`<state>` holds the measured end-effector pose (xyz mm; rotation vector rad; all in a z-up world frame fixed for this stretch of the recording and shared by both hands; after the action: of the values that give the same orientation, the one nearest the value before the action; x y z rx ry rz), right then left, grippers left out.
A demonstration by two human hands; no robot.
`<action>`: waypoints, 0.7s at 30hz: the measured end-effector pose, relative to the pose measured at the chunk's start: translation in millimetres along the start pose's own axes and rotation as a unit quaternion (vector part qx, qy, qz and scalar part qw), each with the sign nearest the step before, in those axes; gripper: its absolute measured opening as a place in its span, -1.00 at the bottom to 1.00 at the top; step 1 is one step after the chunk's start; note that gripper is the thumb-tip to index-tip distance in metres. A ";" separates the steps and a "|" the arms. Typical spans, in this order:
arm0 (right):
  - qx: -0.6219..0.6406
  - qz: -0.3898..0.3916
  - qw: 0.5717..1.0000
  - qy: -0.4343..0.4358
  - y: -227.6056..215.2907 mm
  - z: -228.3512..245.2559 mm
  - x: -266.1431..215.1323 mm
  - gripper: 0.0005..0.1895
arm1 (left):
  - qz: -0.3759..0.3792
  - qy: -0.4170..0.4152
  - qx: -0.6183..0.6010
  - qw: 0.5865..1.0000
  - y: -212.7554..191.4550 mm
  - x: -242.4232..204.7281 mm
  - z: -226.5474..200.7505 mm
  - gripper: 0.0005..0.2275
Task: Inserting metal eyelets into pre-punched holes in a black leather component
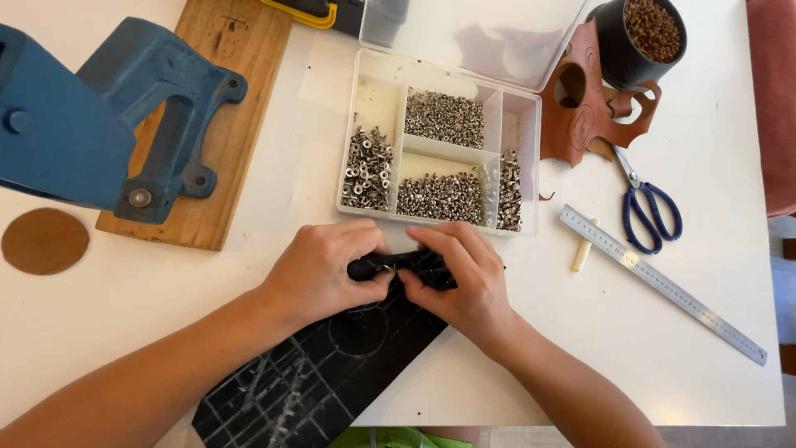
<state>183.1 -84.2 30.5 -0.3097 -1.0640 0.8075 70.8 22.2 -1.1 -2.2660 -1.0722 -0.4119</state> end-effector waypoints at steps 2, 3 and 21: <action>0.023 -0.004 1.000 -0.012 -0.5 4.0 4.3 -0.65 | -0.004 0.011 0.006 1.000 -0.5 0.5 -4.8 -0.86; 0.046 -0.009 0.999 -0.023 -1.6 7.3 6.2 -0.78 | -0.008 0.021 0.011 1.000 -0.8 0.7 -8.0 -0.86; 0.000 -0.018 0.983 -0.185 -3.0 15.9 -0.6 -0.86 | 0.105 -0.221 -0.036 0.969 8.9 -9.9 40.0 -0.79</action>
<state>170.5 -89.0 39.5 -0.1424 -1.4125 0.8516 72.5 37.1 -40.6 -2.5753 -1.0174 0.1536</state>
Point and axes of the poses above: each hand's wrist, its own x-axis towards the middle knuckle, its own y-axis out of the palm, z = x × y, the point moved 8 cm from there along x, towards the middle knuckle, and after that the axes turned 13 degrees about -z, right-handed, at the moved point
